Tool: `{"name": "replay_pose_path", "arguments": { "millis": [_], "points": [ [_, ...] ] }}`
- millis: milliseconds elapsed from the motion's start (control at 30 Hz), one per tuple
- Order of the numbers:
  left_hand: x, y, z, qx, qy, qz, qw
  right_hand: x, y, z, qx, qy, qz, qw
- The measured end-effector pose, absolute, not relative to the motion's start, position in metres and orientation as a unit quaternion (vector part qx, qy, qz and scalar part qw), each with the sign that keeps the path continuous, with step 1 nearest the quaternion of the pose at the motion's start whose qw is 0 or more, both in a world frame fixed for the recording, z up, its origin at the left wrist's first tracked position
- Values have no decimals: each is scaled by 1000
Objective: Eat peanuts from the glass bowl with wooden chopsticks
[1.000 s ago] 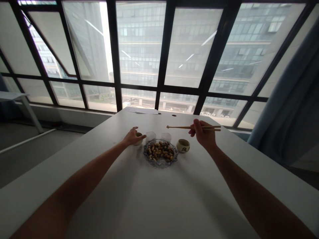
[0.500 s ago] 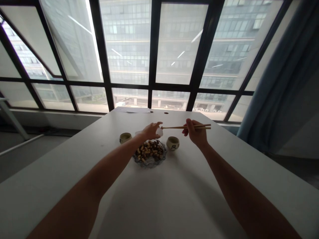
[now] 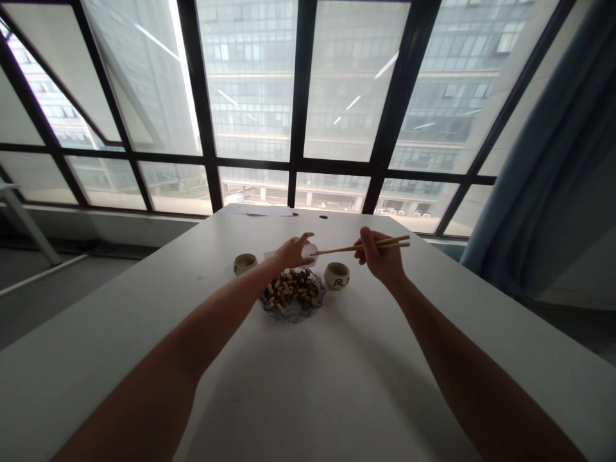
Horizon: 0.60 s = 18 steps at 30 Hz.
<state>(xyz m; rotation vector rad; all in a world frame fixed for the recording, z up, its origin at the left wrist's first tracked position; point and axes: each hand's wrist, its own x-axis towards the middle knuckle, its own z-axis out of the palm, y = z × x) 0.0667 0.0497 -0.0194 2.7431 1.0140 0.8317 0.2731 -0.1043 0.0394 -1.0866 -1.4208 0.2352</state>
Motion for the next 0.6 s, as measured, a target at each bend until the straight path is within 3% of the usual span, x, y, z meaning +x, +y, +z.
{"name": "replay_pose_path", "arguments": {
  "millis": [67, 200, 333, 467, 600],
  "points": [
    [70, 51, -18, 898, 362, 241, 71, 271, -109, 45, -481, -617, 140, 607],
    [67, 48, -14, 895, 385, 196, 107, 259, -119, 51, -506, -660, 237, 502],
    [34, 39, -10, 902, 361, 226, 75, 242, -120, 44, -498, -701, 284, 425],
    [-22, 32, -16, 866, 390, 313, 6, 237, -115, 33, -482, -729, 253, 415],
    [-67, 25, -42, 807, 446, 387, -22, 243, -117, 39, -485, -711, 204, 466]
  ]
}}
